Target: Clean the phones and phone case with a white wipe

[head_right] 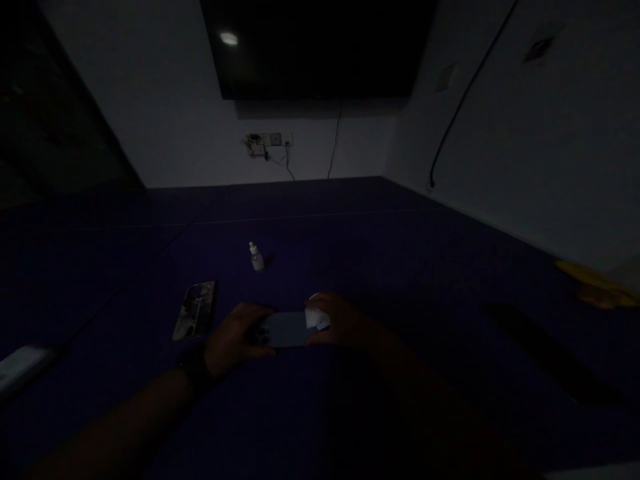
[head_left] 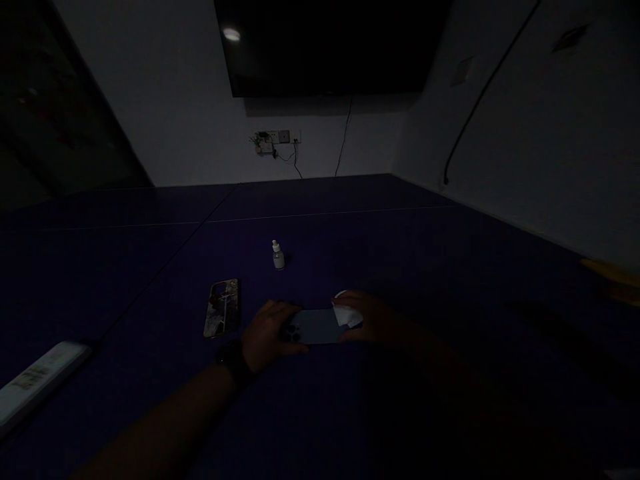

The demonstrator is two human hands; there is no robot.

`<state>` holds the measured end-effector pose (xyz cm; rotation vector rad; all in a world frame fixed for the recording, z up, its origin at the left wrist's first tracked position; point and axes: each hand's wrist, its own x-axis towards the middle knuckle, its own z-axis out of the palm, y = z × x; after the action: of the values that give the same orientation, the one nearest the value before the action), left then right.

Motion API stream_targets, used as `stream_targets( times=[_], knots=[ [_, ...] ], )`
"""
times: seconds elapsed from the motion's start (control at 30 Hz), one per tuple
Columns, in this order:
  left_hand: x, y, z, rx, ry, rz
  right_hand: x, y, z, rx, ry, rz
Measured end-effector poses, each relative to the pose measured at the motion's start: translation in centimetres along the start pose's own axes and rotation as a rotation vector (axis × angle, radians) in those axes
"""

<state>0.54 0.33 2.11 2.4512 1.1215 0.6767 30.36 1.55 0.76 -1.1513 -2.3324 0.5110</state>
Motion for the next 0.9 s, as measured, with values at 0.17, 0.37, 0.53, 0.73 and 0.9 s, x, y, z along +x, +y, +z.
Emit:
stream_targets(
  times=[0.17,0.37,0.53,0.73,0.9],
  knots=[
    [0.0,0.2,-0.1,0.036,-0.021,0.006,0.3,0.6,-1.0,0.072,0.166,0.041],
    [-0.3,0.2,0.0,0.106,-0.052,0.026,-0.1,-1.0,-2.5,0.272,0.117,-0.091],
    [-0.5,0.1,0.0,0.144,-0.084,0.012,-0.4,-1.6,-2.0,0.329,0.035,-0.083],
    [-0.6,-0.1,0.3,0.146,-0.061,0.009,-0.4,-1.2,-1.2,0.257,0.001,-0.185],
    [-0.8,0.1,0.3,0.151,-0.047,0.028,-0.5,-1.6,-1.8,0.165,0.024,-0.145]
  ],
)
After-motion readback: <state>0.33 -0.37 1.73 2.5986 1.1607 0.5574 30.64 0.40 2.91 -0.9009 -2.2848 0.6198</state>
